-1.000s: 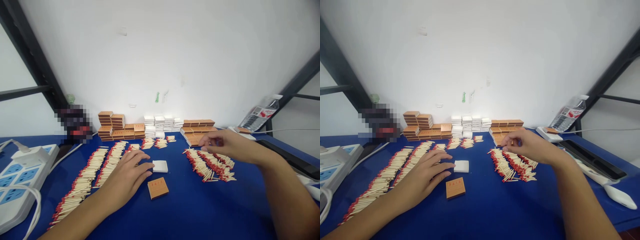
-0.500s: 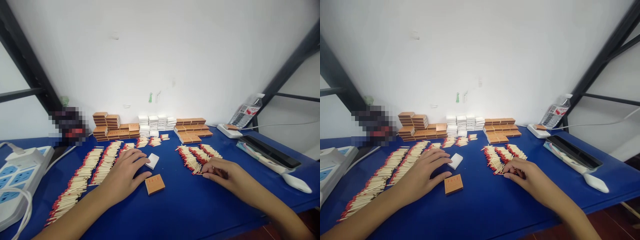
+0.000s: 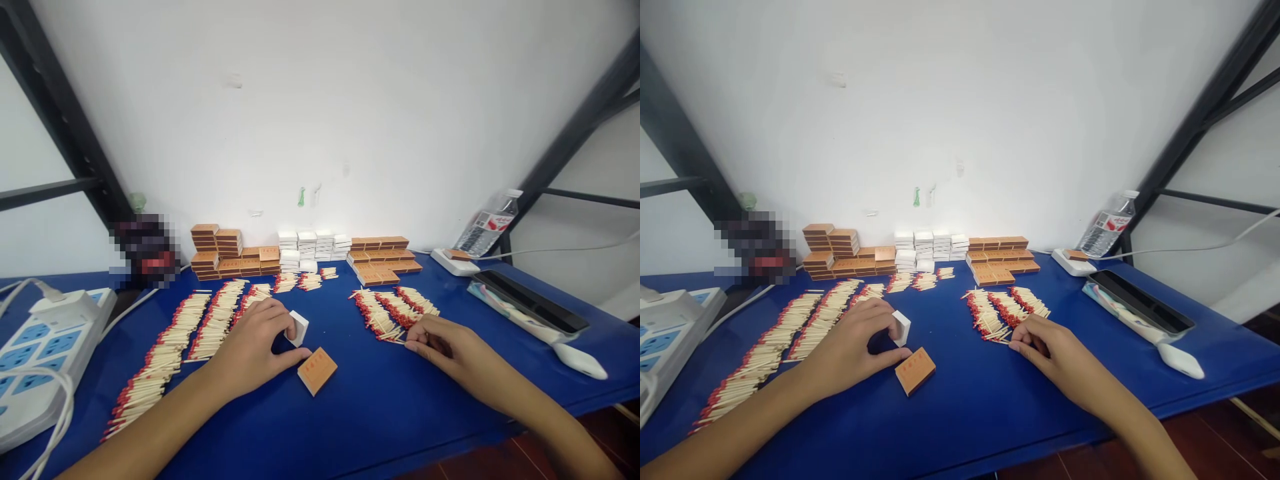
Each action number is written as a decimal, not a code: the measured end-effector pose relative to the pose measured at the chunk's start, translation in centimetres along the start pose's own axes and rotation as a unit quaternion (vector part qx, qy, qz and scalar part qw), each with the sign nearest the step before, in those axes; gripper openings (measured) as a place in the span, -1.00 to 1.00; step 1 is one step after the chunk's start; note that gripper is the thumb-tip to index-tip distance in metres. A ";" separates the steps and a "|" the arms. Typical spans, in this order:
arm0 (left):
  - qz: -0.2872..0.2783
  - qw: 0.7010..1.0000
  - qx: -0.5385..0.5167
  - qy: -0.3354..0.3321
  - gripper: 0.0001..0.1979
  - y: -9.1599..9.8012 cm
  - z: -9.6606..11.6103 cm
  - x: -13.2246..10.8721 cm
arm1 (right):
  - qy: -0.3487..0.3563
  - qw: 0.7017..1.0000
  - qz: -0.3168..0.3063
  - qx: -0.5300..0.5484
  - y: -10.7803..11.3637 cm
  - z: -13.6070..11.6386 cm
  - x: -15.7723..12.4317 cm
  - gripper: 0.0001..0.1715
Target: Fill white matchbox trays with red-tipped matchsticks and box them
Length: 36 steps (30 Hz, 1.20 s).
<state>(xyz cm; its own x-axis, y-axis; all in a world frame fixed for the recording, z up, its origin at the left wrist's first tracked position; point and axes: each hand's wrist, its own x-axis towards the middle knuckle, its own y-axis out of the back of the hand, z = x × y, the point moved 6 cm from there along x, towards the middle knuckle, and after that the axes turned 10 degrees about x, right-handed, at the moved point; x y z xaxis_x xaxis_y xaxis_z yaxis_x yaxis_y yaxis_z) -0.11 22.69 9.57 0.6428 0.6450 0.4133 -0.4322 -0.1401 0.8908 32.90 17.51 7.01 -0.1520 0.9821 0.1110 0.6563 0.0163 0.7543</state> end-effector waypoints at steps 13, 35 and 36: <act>-0.003 1.000 -0.003 0.028 -0.60 -0.7 -0.1 -0.6 | 0.018 1.000 -0.003 0.019 -1.7 -2.3 0.8 -0.63; 0.049 0.999 0.024 0.004 -0.76 0.3 0.2 -0.5 | 0.185 0.975 0.086 -0.088 -3.9 -7.4 3.4 -0.70; 0.054 0.998 0.022 0.003 -0.75 0.4 0.3 -0.5 | 0.204 0.968 0.095 -0.114 -4.2 -8.0 3.9 -0.69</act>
<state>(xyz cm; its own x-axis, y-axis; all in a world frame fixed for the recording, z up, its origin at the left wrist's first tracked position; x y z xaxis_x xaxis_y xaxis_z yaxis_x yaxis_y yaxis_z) -0.42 22.09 9.79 0.5900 0.6295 0.5057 -0.4700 -0.2414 0.8490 23.63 19.73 9.44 -0.3538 0.8072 0.4724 0.5282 -0.2444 0.8132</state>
